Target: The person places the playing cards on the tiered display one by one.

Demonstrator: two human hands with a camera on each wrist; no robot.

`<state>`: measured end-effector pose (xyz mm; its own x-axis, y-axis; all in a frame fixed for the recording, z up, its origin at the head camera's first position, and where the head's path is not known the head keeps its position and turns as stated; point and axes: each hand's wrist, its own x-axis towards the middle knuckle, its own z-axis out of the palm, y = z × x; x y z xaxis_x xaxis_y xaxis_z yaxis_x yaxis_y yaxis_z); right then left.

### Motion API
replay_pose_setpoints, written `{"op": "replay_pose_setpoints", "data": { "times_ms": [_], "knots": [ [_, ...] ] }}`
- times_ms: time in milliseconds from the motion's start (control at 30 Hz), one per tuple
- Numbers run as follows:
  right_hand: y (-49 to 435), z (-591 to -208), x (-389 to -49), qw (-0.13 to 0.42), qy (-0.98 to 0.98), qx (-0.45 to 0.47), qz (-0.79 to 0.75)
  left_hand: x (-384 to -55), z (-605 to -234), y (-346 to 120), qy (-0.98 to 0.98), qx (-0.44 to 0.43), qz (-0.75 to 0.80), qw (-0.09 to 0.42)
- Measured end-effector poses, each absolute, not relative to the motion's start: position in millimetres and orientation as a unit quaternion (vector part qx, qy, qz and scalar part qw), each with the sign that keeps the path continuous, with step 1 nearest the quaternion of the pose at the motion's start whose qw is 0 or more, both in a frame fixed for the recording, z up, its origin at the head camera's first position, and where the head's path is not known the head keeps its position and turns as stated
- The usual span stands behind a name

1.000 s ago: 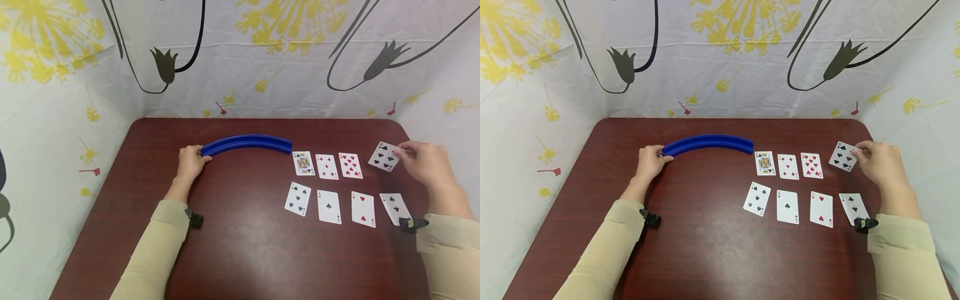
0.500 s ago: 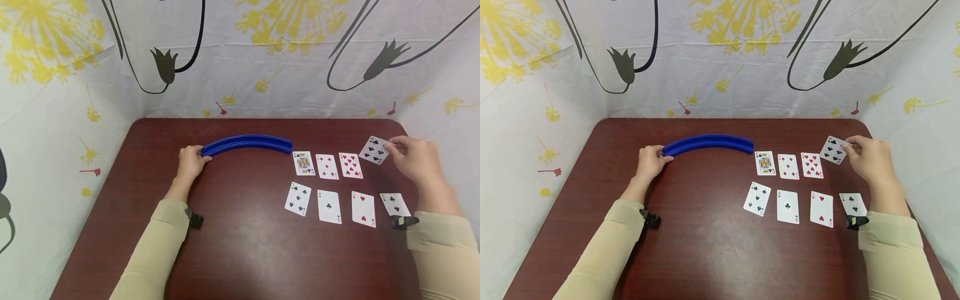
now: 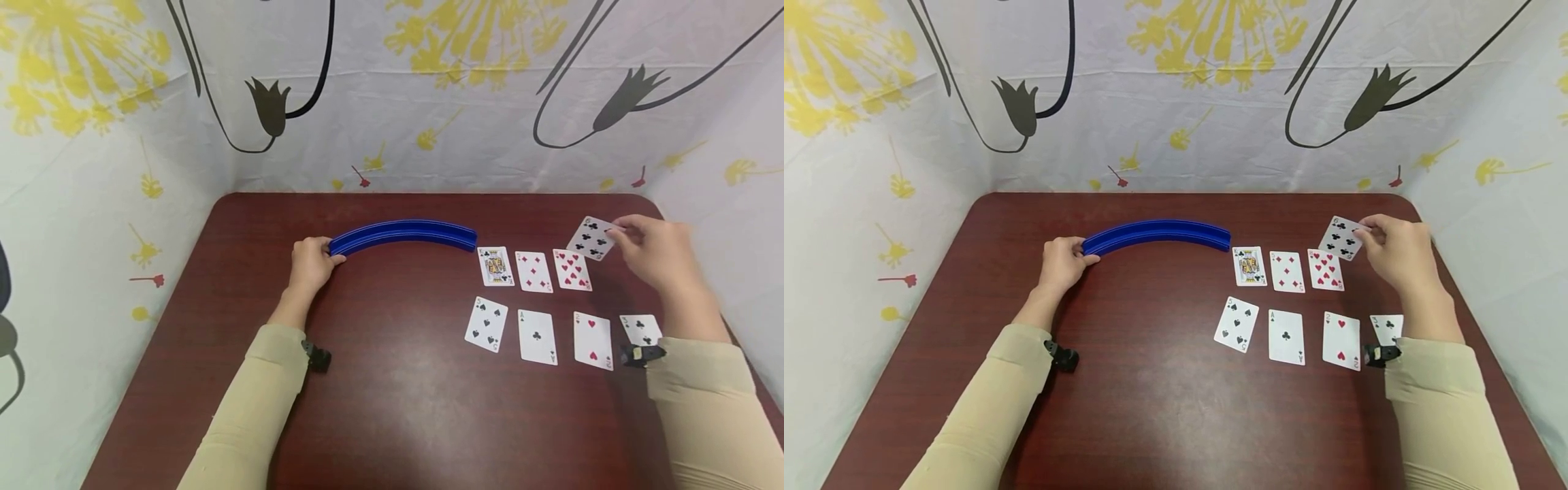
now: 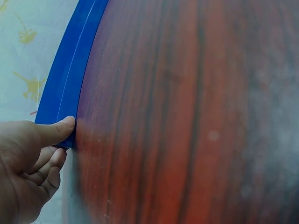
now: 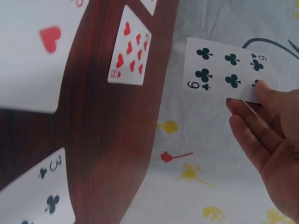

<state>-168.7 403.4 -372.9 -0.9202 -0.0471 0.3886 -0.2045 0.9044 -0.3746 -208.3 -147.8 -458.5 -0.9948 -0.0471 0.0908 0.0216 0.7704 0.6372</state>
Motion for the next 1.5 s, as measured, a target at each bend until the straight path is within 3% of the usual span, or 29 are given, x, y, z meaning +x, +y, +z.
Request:
{"op": "replay_pose_setpoints", "data": {
  "times_ms": [600,1500],
  "knots": [
    [374,-371,-174,0.210,-0.952,0.092,0.204,-205,-458,-148,-0.941,0.003,-0.334,0.052],
    [345,-370,-183,0.176,-0.950,0.111,0.234,-206,-458,-148,-0.938,0.005,-0.341,0.056]
  ]
}}
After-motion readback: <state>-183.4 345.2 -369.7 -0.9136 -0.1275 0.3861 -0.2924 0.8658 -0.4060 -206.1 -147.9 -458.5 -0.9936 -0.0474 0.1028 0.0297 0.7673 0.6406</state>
